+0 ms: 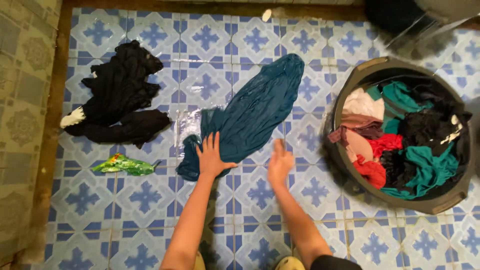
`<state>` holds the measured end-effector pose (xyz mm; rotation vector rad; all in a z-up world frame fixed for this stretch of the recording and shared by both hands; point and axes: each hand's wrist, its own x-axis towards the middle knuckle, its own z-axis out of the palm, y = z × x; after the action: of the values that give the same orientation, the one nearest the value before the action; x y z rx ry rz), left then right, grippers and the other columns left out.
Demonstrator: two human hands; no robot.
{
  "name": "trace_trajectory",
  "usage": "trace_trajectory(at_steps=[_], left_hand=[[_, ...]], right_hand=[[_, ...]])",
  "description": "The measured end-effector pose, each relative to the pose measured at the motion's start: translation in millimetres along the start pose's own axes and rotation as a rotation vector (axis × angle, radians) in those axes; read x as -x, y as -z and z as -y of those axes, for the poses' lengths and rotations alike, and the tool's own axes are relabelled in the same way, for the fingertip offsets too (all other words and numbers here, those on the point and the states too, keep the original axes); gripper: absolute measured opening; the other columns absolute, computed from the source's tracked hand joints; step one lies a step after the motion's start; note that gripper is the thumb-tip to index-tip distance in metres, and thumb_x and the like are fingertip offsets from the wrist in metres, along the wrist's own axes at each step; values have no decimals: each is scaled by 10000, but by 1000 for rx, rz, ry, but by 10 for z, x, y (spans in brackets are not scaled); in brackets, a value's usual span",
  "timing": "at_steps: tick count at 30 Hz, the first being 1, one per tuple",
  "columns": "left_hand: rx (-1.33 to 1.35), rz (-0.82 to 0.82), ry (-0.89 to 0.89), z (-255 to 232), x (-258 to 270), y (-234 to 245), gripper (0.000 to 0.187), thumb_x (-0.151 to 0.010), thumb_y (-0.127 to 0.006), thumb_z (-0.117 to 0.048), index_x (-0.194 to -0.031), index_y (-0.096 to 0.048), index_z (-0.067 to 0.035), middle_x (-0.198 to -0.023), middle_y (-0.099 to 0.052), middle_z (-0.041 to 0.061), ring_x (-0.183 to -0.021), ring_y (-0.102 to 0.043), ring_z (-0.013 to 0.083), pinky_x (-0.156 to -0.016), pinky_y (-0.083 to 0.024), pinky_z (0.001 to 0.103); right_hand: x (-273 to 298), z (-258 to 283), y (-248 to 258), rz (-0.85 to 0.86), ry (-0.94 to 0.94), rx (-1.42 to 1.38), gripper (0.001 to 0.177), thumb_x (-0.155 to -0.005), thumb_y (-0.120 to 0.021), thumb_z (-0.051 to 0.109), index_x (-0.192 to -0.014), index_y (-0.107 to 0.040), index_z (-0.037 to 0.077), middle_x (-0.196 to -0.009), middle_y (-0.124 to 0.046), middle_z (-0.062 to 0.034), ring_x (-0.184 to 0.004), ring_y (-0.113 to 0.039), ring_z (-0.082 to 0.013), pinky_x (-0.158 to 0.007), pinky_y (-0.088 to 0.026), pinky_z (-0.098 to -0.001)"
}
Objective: The person scrubs clothes on the tiled floor using a brush, soaps them, and wrings the garments out by hand.
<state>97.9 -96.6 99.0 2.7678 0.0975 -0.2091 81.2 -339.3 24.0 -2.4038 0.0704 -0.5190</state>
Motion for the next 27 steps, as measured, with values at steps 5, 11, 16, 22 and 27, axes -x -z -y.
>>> trace_trajectory(at_steps=[5,11,16,22,27], left_hand=[[106,-200,31,431,330,-630,1160,-555,-917,-500,-1466,-426,23,-1332,-540,211,-1234,-501,390,-1044,-391,528],[56,-344,67,947,771,-632,823,-614,-896,-423,-1240,-596,20,-1073,-625,170,-1043,-590,375,-910,-456,478],[53,-357,89,974,765,-603,739,-623,-867,-418,-1197,-639,-11,-1010,-630,153,-988,-602,369,-849,-463,474],[12,-361,108,1103,718,-736,655,-648,-818,-436,-1124,-653,-18,-997,-645,145,-953,-612,374,-827,-465,489],[16,-307,128,1061,743,-646,550,-730,-779,-455,-1096,-662,-62,-949,-635,137,-939,-620,365,-801,-463,480]], right_hand=[[-69,983,-419,265,198,-68,366,-891,-627,201,-1245,-716,211,-870,-646,-171,-829,-591,-367,-742,-451,-521],[-1263,1078,-290,603,654,130,283,-892,-650,256,-1162,-736,248,-824,-719,-106,-706,-687,-323,-587,-527,-502],[-1888,295,-625,207,366,306,288,-880,-607,160,-1108,-763,242,-879,-731,-117,-708,-674,-355,-621,-525,-489],[-1085,1411,-722,439,481,189,143,-880,-673,225,-995,-728,159,-861,-715,-95,-842,-664,-317,-735,-506,-524],[-2105,1127,-525,395,604,283,353,-804,-633,127,-1113,-754,250,-832,-692,-76,-755,-650,-316,-627,-493,-476]])
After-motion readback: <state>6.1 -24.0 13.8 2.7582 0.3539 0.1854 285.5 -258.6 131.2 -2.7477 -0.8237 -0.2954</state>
